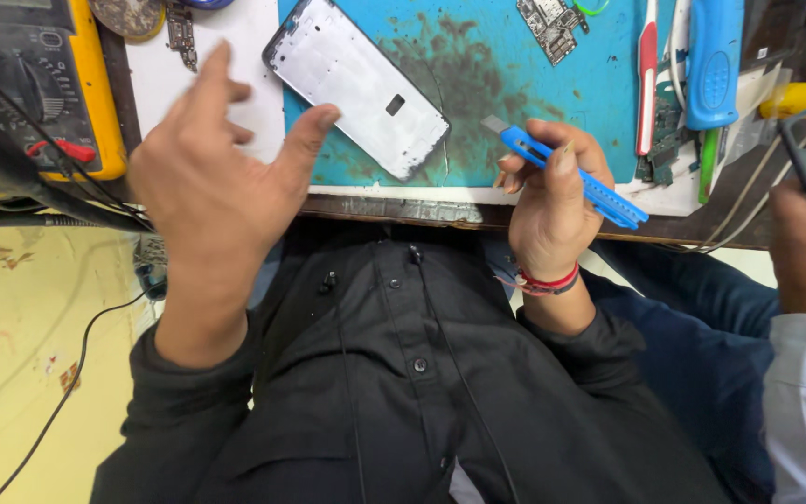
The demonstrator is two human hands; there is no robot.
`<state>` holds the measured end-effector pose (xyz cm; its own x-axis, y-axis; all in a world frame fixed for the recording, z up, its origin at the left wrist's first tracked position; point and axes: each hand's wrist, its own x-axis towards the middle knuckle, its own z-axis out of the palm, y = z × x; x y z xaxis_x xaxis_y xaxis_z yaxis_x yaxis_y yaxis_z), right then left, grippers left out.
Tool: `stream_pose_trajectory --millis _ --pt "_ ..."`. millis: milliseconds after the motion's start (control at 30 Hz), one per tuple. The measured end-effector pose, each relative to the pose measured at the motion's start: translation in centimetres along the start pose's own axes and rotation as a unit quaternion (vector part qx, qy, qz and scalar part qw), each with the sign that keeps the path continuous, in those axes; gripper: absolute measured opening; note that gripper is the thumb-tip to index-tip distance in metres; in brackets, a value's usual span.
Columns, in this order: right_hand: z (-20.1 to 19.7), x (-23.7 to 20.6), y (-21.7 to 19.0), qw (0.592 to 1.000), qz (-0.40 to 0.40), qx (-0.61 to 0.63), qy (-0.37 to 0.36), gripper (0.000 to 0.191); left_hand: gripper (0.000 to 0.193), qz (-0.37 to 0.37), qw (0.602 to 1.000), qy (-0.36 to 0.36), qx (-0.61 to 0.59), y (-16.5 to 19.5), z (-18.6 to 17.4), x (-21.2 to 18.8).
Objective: The person holds a phone back cover and uses a blue utility knife to scrape old adhesive residue off its inner surface, rotating the cover to work along the edges. They briefly wipe the surface with a small sponge and continue scraping the remaining residue.
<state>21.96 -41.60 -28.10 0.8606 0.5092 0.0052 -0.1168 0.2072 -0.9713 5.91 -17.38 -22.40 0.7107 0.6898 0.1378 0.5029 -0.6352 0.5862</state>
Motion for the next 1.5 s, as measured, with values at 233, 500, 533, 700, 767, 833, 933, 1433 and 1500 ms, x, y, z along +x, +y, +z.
stream_pose_trajectory --millis 233,500,533,700,767,833,933,1433,1500 --pt "1.9 -0.1 -2.0 0.955 -0.053 -0.107 -0.27 0.025 0.036 0.113 0.901 -0.146 -0.392 1.6 1.0 -3.0" --pt "2.9 -0.9 -2.2 0.96 0.027 0.003 -0.28 0.028 0.013 0.116 0.897 -0.124 -0.409 -0.9 2.8 -4.0" --pt "3.2 -1.1 -2.3 0.965 0.052 0.047 -0.253 0.029 0.016 0.12 0.906 -0.107 -0.392 -1.3 2.7 -4.2" --pt "5.6 -0.6 -3.3 0.961 -0.042 -0.235 -0.143 0.034 0.031 -0.013 0.902 -0.049 -0.43 -3.3 2.5 -4.8" --pt "6.7 0.7 -3.4 0.828 -0.208 -0.472 -0.219 0.046 0.033 -0.042 0.888 -0.041 -0.455 -3.7 2.9 -5.3" --pt "8.0 1.5 -3.2 0.77 -0.26 -0.542 -0.213 0.063 0.032 -0.032 0.882 -0.022 -0.47 -3.7 3.3 -6.2" --pt "9.1 1.9 -2.7 0.728 -0.27 -0.593 -0.215 0.073 0.03 -0.1 0.847 -0.069 -0.517 -3.3 3.9 -7.5" --pt "9.0 -1.3 -1.7 0.897 -0.129 -0.394 -0.155 0.05 0.042 -0.002 0.85 -0.088 -0.519 -0.2 6.1 -5.0" --pt "8.6 -1.3 -1.7 0.889 -0.148 -0.404 -0.154 0.039 0.041 -0.039 0.836 -0.077 -0.542 0.0 6.8 -4.1"
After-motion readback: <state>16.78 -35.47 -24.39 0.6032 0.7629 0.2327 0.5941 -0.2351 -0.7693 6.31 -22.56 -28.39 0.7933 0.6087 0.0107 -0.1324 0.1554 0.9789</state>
